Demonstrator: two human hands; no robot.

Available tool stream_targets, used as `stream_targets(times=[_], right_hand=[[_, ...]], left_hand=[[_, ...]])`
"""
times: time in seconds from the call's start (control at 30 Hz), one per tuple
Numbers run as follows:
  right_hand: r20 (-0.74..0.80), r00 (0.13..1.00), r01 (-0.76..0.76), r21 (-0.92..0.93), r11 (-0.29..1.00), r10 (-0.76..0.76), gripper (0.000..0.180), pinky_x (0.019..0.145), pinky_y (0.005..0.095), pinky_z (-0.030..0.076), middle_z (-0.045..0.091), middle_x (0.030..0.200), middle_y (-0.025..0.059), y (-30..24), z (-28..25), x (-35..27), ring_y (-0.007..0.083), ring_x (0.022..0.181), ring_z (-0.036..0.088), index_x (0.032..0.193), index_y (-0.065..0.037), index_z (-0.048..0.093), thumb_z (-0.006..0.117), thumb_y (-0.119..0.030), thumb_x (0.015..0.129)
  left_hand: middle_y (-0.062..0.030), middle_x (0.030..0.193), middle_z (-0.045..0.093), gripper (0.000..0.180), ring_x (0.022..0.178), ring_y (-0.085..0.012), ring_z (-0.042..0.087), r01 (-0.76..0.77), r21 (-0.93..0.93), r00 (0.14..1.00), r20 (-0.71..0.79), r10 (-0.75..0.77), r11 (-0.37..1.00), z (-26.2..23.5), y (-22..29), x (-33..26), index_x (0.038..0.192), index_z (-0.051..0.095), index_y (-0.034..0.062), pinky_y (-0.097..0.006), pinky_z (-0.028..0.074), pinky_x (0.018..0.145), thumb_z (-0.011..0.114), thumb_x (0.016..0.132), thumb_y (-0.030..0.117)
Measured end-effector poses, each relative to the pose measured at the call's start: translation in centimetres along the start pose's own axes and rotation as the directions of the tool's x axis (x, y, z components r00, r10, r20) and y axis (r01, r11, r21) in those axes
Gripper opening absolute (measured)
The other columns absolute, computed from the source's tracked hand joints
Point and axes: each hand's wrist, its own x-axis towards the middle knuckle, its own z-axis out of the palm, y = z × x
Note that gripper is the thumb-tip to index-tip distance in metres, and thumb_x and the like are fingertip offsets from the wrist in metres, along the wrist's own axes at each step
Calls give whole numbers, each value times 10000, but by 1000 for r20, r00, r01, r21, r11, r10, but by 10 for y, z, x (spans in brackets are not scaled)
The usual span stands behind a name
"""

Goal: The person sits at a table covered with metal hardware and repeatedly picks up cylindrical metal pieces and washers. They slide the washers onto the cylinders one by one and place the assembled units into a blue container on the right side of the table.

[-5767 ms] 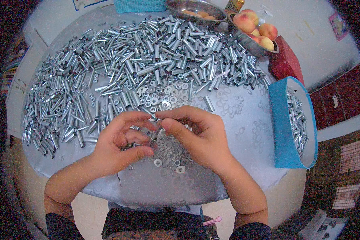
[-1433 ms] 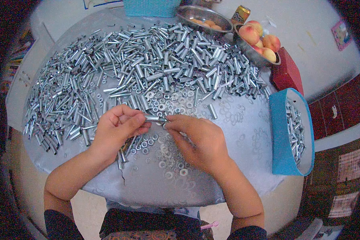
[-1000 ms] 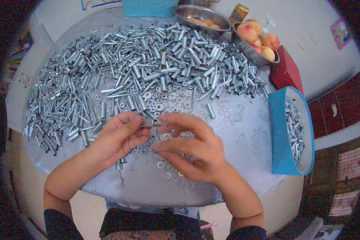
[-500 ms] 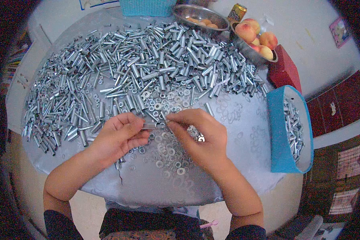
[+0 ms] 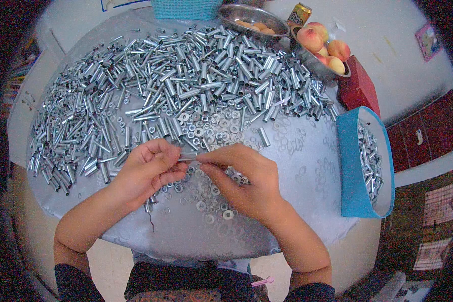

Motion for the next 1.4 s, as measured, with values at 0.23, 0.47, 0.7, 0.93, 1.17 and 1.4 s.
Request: stream_targets(times=[0.23, 0.47, 0.7, 0.93, 1.17, 1.4], right_hand=[[5, 999, -54, 118, 991, 54, 135, 574, 223, 457, 613, 759, 64, 2, -7, 1, 114, 632, 579, 828, -25, 637, 686, -48, 705], [96, 994, 42, 27, 999, -44, 160, 557, 249, 458, 610, 768, 77, 1, -5, 1, 143, 624, 579, 855, -34, 635, 685, -69, 707], [135, 983, 123, 27, 992, -126, 198, 570, 274, 463, 601, 776, 91, -5, -4, 3, 182, 633, 579, 907, -40, 629, 666, -63, 713], [159, 986, -4, -315, 949, 57, 191, 660, 317, 457, 579, 832, 90, 27, -8, 8, 247, 751, 563, 917, -75, 637, 638, -118, 731], [235, 972, 86, -349, 933, -1, 223, 704, 357, 440, 565, 859, 109, 33, 4, 8, 275, 795, 540, 923, -86, 631, 644, -125, 704], [183, 983, 103, -485, 868, -14, 201, 712, 370, 430, 579, 829, 83, 35, -8, 10, 274, 785, 538, 893, -80, 632, 615, -99, 694]], left_hand=[[-123, 878, 600, 236, 800, -189, 613, -8, 109, 998, 63, 1, 994, 4, 4, -3, 940, 525, -16, -300, 516, 731, 560, 846, 198], [2, 608, 397, 458, 493, -106, 420, 194, 123, 967, 146, -211, 973, 15, 2, -8, 825, 464, 36, -308, 451, 508, 400, 867, 488], [35, 518, 282, 487, 398, -67, 269, 271, 127, 954, 98, -284, 954, 14, 6, -8, 645, 371, 94, -264, 321, 392, 360, 874, 523], [52, 461, 233, 464, 377, -70, 258, 285, 22, 953, 102, -285, 958, 5, 10, -6, 561, 309, 140, -254, 282, 375, 387, 890, 458], [60, 458, 220, 472, 365, -67, 251, 258, 95, 965, 27, -261, 961, 8, 10, -5, 551, 302, 145, -257, 290, 367, 375, 888, 468], [63, 458, 200, 493, 356, -72, 239, 233, 110, 972, -24, -232, 966, 10, 11, -5, 535, 282, 154, -260, 267, 349, 377, 876, 498]])
